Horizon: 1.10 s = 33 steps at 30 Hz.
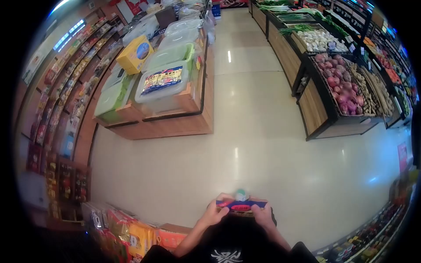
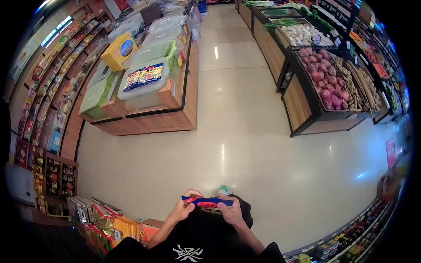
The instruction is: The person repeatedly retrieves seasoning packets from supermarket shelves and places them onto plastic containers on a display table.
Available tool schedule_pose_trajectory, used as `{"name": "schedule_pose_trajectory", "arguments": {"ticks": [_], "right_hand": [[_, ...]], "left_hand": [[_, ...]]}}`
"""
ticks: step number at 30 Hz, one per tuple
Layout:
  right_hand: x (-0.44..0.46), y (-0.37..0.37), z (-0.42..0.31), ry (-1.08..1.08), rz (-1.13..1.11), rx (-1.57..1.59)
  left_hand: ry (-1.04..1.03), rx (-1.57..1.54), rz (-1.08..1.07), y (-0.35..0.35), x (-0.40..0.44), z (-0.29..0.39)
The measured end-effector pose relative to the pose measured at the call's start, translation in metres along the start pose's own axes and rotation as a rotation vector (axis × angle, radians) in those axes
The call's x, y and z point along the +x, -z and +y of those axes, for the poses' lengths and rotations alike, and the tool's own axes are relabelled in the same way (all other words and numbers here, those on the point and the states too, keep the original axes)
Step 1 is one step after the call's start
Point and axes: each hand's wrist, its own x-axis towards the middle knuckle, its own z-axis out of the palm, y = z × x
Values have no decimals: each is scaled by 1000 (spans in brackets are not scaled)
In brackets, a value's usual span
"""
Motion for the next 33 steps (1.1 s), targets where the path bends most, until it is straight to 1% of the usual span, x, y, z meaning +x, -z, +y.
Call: {"name": "schedule_pose_trajectory", "arguments": {"ticks": [1,3,4,5,7,9,10,11,12,13,14,15,16,17,19,20,22,23,24,27,28,31,32,33], "right_hand": [[11,-2,-16,-27,-57,-27],[28,-11,-37,-84,-64,-71],[36,-16,-41,-115,-71,-94],[42,-18,-30,-73,-54,-94],[62,-12,-32,-33,-278,16],[82,-12,-29,-155,-137,-69],[101,-12,-27,-164,-180,-172],[111,-16,-29,-152,-172,-239],[120,-27,-39,-137,-159,-306],[130,-37,-45,-118,-143,-370],[137,-42,-42,82,-187,-482],[148,-44,-34,92,-341,-390],[158,-44,-31,92,-312,-385],[167,-46,-30,91,-283,-382],[196,-54,-37,133,-165,-513],[209,-58,-33,168,-141,-572],[226,-77,-50,100,-220,-525],[239,-86,-57,77,-255,-497],[256,-92,-60,192,-375,-493],[295,-91,-37,-146,-123,-390],[315,-92,-36,-116,-152,-408],[344,-107,-48,-157,-139,-319],[356,-116,-50,-118,-200,-201],[368,-120,-44,-30,-201,-251]], "left_hand": [[-43,-3,-10,5,7,-4],[-129,-15,-28,18,21,-8],[-86,-12,24,19,24,-1],[-92,-30,43,21,29,-4],[-98,-57,84,27,40,-4],[-49,1,174,30,46,2],[-13,60,201,34,50,2],[21,116,224,36,55,1],[58,88,335,38,62,-6],[105,111,354,44,73,-4],[151,139,370,51,83,1],[199,169,381,60,93,3],[247,47,368,69,97,-12],[190,-2,384,73,101,-14],[2,110,311,88,120,-12],[73,103,340,96,128,-9],[204,84,399,112,156,-1],[57,190,385,124,178,-4],[80,174,353,136,192,0],[102,165,269,165,219,3],[101,163,250,171,227,2],[133,79,305,193,258,3],[143,56,334,202,266,-2],[156,33,360,209,273,-8]]}}
